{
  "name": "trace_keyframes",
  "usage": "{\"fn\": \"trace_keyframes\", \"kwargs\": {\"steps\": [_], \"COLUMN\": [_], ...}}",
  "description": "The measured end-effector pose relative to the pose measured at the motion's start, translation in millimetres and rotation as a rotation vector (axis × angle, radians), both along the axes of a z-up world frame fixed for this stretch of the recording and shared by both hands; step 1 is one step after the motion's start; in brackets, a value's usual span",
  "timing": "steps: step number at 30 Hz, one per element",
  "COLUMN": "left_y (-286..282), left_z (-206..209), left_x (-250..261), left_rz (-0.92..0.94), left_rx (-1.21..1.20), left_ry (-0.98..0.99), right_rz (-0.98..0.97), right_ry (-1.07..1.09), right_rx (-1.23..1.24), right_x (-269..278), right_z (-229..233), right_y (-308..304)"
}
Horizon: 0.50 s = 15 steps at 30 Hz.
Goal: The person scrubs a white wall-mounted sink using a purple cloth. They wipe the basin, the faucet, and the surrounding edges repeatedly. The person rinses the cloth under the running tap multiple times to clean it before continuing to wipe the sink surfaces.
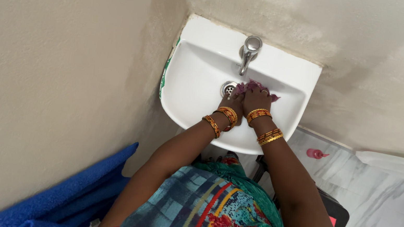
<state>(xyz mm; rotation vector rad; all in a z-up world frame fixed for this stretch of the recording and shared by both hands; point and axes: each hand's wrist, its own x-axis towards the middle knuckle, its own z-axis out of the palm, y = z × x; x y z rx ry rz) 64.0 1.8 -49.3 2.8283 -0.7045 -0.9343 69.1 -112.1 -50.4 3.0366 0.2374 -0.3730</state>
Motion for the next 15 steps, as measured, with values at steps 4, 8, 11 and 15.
{"fn": "trace_keyframes", "kwargs": {"steps": [4,8,11,15], "left_y": [0,0,1,0], "left_z": [4,20,27,25], "left_x": [-10,-19,-24,-29], "left_rz": [-0.066,-0.079,-0.110,-0.050], "left_rx": [0.053,0.078,0.106,0.060], "left_ry": [0.057,0.082,0.083,0.126], "right_rz": [-0.040,-0.068,-0.046,-0.065], "right_ry": [0.085,0.150,0.155,0.235], "right_rx": [0.033,0.061,0.060,0.084], "right_x": [-8,-18,-28,-37], "right_z": [12,18,19,21], "right_y": [1,3,3,0]}}
